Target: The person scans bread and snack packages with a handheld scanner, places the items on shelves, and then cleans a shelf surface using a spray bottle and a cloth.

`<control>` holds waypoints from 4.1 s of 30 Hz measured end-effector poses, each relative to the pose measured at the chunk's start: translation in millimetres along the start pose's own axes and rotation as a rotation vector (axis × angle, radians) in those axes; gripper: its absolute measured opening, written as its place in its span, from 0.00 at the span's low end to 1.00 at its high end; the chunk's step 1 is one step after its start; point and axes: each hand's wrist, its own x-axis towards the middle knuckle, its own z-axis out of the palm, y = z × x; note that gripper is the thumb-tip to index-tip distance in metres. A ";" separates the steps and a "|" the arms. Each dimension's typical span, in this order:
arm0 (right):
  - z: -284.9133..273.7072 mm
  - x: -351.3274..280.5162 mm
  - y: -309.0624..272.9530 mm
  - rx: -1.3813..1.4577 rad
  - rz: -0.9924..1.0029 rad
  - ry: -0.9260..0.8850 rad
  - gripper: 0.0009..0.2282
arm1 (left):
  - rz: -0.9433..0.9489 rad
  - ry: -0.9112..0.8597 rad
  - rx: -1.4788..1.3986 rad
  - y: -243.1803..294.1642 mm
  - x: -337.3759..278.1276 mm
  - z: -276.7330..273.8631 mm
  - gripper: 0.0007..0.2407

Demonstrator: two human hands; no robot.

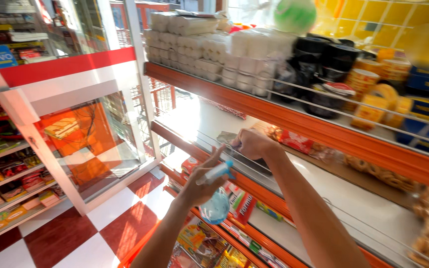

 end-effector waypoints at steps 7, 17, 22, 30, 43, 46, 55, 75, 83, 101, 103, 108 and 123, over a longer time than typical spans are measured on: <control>21.6 113.9 -36.1 0.144 -0.036 -0.042 0.16 | -0.224 -0.136 -0.007 11.2 4.9 -26.0 0.15; 8.6 74.3 -26.9 0.104 -0.145 -0.107 0.13 | -0.156 -0.126 -0.075 -19.5 6.9 -31.2 0.15; -8.1 15.0 -11.2 0.145 -0.092 -0.127 0.10 | -0.018 0.053 0.077 -41.6 2.4 -47.6 0.15; -11.4 15.4 -22.4 0.061 -0.022 -0.156 0.09 | 0.012 0.087 0.124 -54.0 7.3 -56.9 0.15; 2.7 113.8 -61.5 0.001 -0.087 -0.187 0.14 | 0.128 0.073 0.121 -69.1 10.8 -79.9 0.13; 3.1 149.0 -76.0 -0.032 -0.080 -0.242 0.16 | -0.022 0.058 0.057 -56.3 10.7 -82.4 0.17; 22.4 180.7 -79.2 -0.054 -0.070 -0.193 0.19 | -0.064 0.062 -0.048 -47.5 16.3 -79.7 0.20; -32.1 -28.8 24.0 -0.012 0.113 -0.267 0.26 | 0.369 0.091 0.876 -39.1 10.6 -64.7 0.09; -32.4 -33.0 22.3 0.097 0.136 -0.226 0.26 | -0.439 -0.036 0.579 -43.0 24.8 -71.2 0.10; -25.6 -27.7 21.2 0.091 -0.020 -0.223 0.22 | -0.460 0.163 0.470 -38.7 25.3 -72.7 0.08; -25.0 -27.4 20.7 0.087 0.020 -0.224 0.22 | -0.683 0.200 0.334 -46.1 23.0 -75.1 0.07; -27.0 -24.2 18.2 0.105 0.053 -0.245 0.24 | 0.048 0.045 1.087 -95.9 15.3 -83.9 0.03; -25.7 -24.5 10.5 0.157 0.018 -0.209 0.23 | 0.194 0.187 0.985 -104.1 22.2 -103.6 0.03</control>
